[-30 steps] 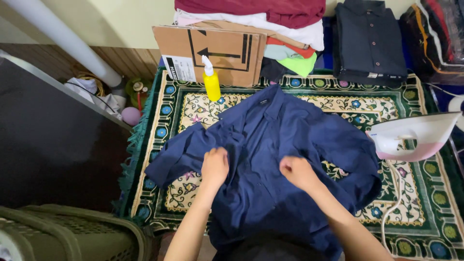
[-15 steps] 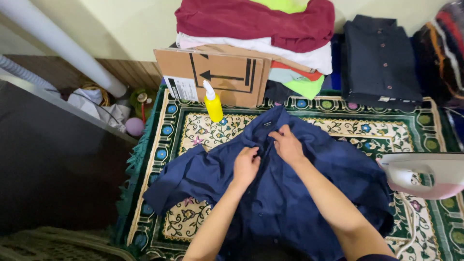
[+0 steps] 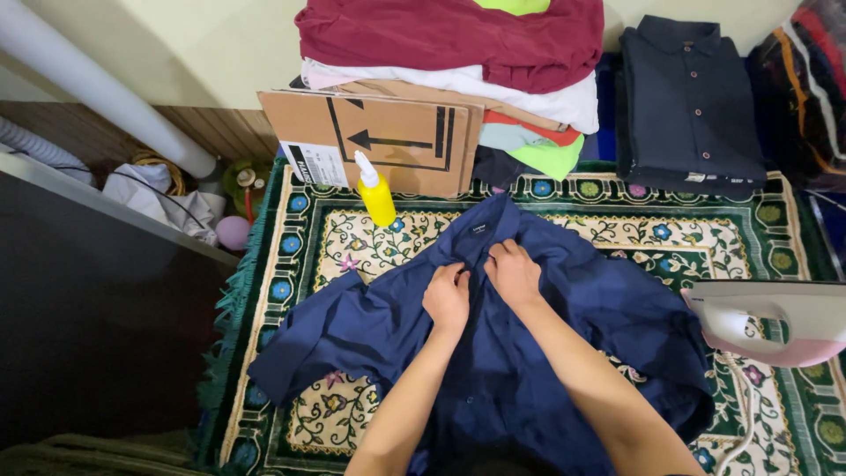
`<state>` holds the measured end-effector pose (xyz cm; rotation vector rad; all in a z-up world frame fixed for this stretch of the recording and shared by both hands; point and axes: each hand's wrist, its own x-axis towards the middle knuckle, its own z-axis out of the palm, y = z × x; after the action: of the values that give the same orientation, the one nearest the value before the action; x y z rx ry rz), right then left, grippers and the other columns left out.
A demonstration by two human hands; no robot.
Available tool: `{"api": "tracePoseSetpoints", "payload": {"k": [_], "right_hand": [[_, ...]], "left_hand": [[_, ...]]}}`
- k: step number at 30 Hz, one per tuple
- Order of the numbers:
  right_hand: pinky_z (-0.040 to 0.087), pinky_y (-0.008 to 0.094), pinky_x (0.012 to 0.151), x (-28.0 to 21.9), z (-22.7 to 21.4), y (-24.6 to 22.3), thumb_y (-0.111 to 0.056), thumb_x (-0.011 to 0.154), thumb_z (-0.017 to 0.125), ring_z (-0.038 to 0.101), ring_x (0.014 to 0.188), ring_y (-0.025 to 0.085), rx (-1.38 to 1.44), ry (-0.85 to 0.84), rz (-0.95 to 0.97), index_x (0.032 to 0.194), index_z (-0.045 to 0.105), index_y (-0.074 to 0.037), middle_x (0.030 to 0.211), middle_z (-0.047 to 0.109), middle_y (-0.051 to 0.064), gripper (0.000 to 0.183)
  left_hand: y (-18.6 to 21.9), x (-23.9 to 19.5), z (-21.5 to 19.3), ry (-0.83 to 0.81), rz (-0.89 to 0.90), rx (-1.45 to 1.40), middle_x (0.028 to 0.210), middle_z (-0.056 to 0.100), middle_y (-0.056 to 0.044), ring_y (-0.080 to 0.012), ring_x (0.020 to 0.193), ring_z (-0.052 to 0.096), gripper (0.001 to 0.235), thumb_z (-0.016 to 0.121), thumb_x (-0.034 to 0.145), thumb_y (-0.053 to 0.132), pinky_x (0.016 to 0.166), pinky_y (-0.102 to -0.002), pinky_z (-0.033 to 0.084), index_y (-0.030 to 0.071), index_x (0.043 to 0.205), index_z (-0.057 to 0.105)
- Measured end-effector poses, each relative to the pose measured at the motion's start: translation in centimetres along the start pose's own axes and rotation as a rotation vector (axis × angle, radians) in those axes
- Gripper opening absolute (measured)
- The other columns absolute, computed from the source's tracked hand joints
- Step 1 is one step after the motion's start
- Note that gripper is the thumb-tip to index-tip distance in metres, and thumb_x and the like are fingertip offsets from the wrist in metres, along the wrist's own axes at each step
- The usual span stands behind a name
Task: The recorder sprays water on a navy blue shirt, irons it on a low surface, and then buttons it up.
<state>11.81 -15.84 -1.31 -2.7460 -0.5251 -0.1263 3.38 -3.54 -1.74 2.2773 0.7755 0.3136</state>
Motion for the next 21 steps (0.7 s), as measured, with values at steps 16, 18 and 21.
{"api": "tracePoseSetpoints", "payload": {"k": [16, 18, 21], "right_hand": [[0.066, 0.048, 0.067, -3.7, -2.2, -1.5, -0.002, 0.088, 0.073, 0.061, 0.089, 0.021, 1.251, -0.052, 0.531, 0.111, 0.068, 0.003, 0.099, 0.054, 0.012, 0.023], [0.066, 0.047, 0.059, -3.9, -1.3, -0.9, 0.003, 0.089, 0.072, 0.065, 0.081, 0.027, 1.141, 0.039, 0.354, 0.107, 0.07, 0.005, 0.094, 0.057, 0.019, 0.018], [0.064, 0.038, 0.048, -4.2, -1.6, -0.9, 0.007, 0.085, 0.073, 0.069, 0.072, 0.029, 0.907, 0.204, 0.086, 0.1, 0.074, 0.001, 0.085, 0.061, 0.018, 0.016]], "left_hand": [[2.3, 0.3, 0.3, -0.122, -0.083, -0.24, 0.082, 0.076, -0.001, -0.0304, 0.089, 0.074, 0.009, 0.072, 0.085, 0.03, 0.076, -0.046, 0.059, 0.024, 0.091, 0.074], [2.7, 0.3, -0.6, -0.212, -0.08, -0.223, 0.077, 0.076, -0.002, -0.0321, 0.09, 0.074, 0.009, 0.067, 0.088, 0.025, 0.08, -0.047, 0.058, 0.02, 0.09, 0.074], [2.8, 0.6, -1.1, -0.265, -0.095, -0.197, 0.071, 0.075, 0.004, -0.0265, 0.088, 0.075, 0.007, 0.067, 0.088, 0.026, 0.08, -0.042, 0.059, 0.024, 0.087, 0.074]]}}
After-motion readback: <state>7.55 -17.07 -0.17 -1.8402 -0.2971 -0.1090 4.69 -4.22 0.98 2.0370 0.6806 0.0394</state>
